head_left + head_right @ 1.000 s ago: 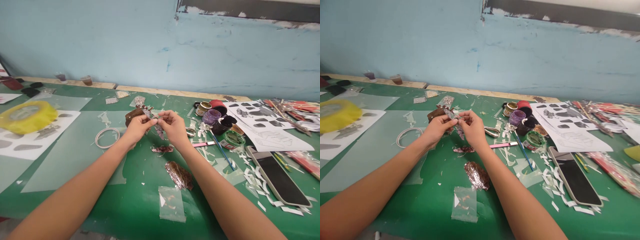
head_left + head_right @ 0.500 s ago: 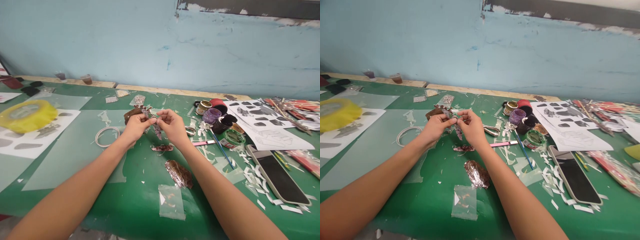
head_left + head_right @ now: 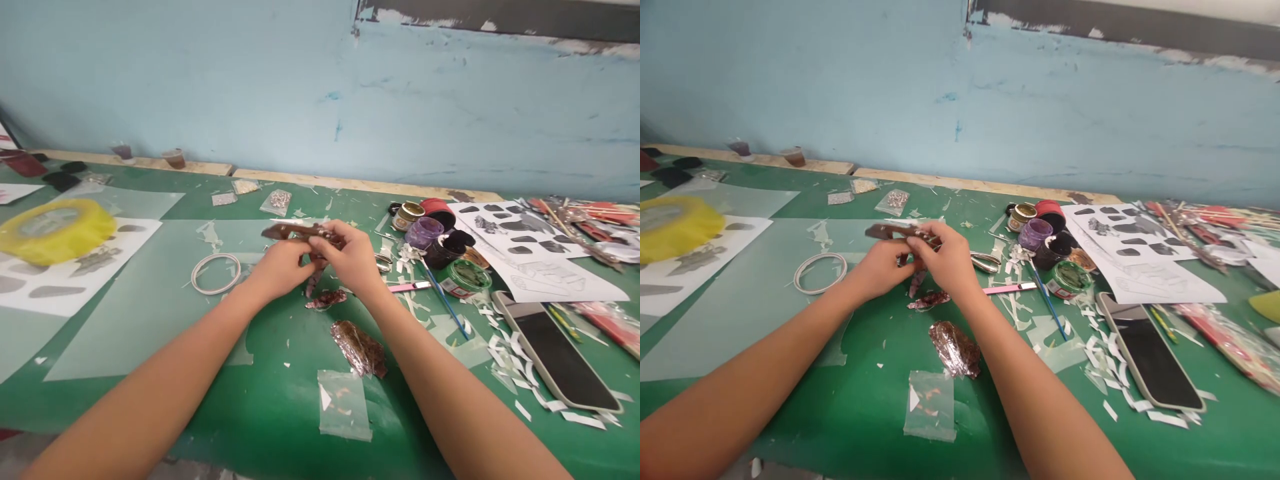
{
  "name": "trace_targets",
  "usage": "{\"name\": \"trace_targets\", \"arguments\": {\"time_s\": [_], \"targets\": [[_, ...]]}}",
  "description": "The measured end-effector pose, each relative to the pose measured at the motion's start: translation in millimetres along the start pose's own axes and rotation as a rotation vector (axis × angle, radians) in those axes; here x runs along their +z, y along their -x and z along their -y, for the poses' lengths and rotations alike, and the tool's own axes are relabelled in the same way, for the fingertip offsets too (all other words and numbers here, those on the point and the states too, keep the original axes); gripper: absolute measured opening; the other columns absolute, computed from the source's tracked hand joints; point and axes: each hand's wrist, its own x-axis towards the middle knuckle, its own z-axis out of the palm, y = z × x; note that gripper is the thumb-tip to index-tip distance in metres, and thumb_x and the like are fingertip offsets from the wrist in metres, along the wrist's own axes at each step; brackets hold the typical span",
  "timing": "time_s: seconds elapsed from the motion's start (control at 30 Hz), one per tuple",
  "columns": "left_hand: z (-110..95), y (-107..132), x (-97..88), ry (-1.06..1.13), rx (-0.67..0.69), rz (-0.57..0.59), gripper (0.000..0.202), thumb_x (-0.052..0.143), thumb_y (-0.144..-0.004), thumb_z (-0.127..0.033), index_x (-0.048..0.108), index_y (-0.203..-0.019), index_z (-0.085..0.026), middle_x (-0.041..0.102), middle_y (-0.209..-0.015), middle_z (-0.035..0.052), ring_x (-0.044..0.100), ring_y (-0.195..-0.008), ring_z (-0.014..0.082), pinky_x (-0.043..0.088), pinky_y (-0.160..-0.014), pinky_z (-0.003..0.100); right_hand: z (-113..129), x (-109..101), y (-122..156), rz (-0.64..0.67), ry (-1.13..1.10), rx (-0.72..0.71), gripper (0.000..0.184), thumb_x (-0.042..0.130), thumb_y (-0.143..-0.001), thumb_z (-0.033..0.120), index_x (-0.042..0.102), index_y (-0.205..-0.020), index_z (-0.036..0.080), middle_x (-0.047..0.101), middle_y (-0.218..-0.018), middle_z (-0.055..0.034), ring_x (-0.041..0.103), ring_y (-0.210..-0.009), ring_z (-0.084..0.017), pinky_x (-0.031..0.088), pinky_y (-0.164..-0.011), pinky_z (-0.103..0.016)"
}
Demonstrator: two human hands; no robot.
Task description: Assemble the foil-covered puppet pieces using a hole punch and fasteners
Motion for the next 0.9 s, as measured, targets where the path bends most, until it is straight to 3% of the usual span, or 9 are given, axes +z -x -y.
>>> {"name": "trace_targets", "arguments": {"time_s": [0.07, 0.17, 0.27, 0.33, 0.4, 0.5, 0.6, 0.77, 0.9], "targets": [[-1.9, 0.8, -0.5, 0.020, -0.007, -0.068, 0.022, 0.055, -0.084, -0.035, 0.070, -0.083, -0.020, 0.068, -0.080, 0.0023, 0.058, -0.071, 0.0162, 0.041, -0.064, 0.028, -2.6, -2.5, -2.8, -0.105, -0.039, 0.002, 0.015, 0.061, -0.079, 0.034, 0.061, -0.081, 0.020, 0.057, -0.069, 0.0014, 0.050, -0.063, -0.012, 0.041, -0.060, -0.027], [-2.9, 0.6, -4.1, 0.101, 0.005, -0.274, 0.024, 0.051, -0.089, -0.037, 0.068, -0.087, -0.020, 0.069, -0.087, 0.0034, 0.059, -0.077, 0.0158, 0.044, -0.068, 0.027, -7.5, -9.4, -8.6, -0.216, -0.137, 0.032, 0.017, 0.063, -0.078, 0.036, 0.060, -0.082, 0.020, 0.056, -0.068, 0.0018, 0.049, -0.062, -0.012, 0.041, -0.060, -0.027], [0.2, -0.7, -9.5, 0.109, 0.009, -0.542, 0.018, 0.053, -0.088, -0.034, 0.064, -0.095, -0.021, 0.066, -0.093, 0.0042, 0.056, -0.075, 0.0145, 0.045, -0.068, 0.028, -9.1, -16.3, -12.2, -0.226, -0.187, 0.089, 0.019, 0.063, -0.078, 0.039, 0.060, -0.083, 0.020, 0.056, -0.070, 0.0015, 0.048, -0.062, -0.011, 0.041, -0.061, -0.027], [2.9, -1.8, -13.0, 0.089, 0.013, -0.657, 0.022, 0.059, -0.084, -0.031, 0.061, -0.104, -0.023, 0.064, -0.103, 0.0052, 0.056, -0.081, 0.0150, 0.045, -0.072, 0.029, -6.6, -19.5, -12.2, -0.182, -0.166, 0.103, 0.021, 0.064, -0.077, 0.039, 0.061, -0.083, 0.019, 0.057, -0.071, 0.0009, 0.048, -0.064, -0.011, 0.041, -0.063, -0.028], [4.4, -2.7, -16.0, 0.103, 0.010, -0.641, 0.033, 0.064, -0.080, -0.031, 0.058, -0.111, -0.024, 0.061, -0.112, 0.0058, 0.057, -0.089, 0.0162, 0.045, -0.076, 0.029, -1.8, -21.4, -10.6, -0.077, -0.152, 0.119, 0.023, 0.065, -0.076, 0.041, 0.063, -0.082, 0.018, 0.059, -0.072, 0.0002, 0.049, -0.066, -0.012, 0.041, -0.065, -0.028], [2.5, -3.4, -18.3, 0.218, -0.055, -0.420, 0.044, 0.067, -0.076, -0.037, 0.057, -0.118, -0.024, 0.063, -0.112, 0.0054, 0.059, -0.088, 0.0168, 0.047, -0.076, 0.029, 5.0, -22.5, -7.8, 0.097, -0.144, 0.165, 0.029, 0.068, -0.074, 0.044, 0.065, -0.083, 0.017, 0.061, -0.073, -0.0006, 0.051, -0.068, -0.013, 0.041, -0.064, -0.028], [-2.0, -3.6, -18.4, 0.342, -0.160, -0.229, 0.040, 0.069, -0.073, -0.039, 0.062, -0.108, -0.020, 0.067, -0.099, 0.0045, 0.061, -0.080, 0.0168, 0.047, -0.073, 0.028, 7.6, -23.5, -6.6, 0.120, -0.138, 0.201, 0.031, 0.070, -0.072, 0.045, 0.067, -0.084, 0.017, 0.061, -0.072, -0.0002, 0.049, -0.064, -0.012, 0.039, -0.061, -0.027], [-6.2, -5.8, -16.7, 0.578, -0.342, -0.257, 0.029, 0.073, -0.069, -0.038, 0.059, -0.085, -0.018, 0.065, -0.071, 0.0002, 0.059, -0.060, 0.0144, 0.047, -0.060, 0.027, 5.9, -28.5, -7.0, 0.064, -0.214, 0.308, 0.035, 0.069, -0.073, 0.050, 0.066, -0.087, 0.018, 0.055, -0.065, 0.0017, 0.042, -0.053, -0.009, 0.034, -0.049, -0.024], [-6.6, -8.1, -15.8, 0.858, -0.490, -0.300, 0.034, 0.072, -0.070, -0.038, 0.051, -0.088, -0.019, 0.069, -0.074, 0.0007, 0.061, -0.052, 0.0141, 0.053, -0.057, 0.031, 1.4, -31.8, -8.2, 0.232, -0.270, 0.362, 0.037, 0.075, -0.069, 0.046, 0.064, -0.090, 0.018, 0.060, -0.071, 0.0001, 0.047, -0.055, -0.009, 0.039, -0.050, -0.024]]}}
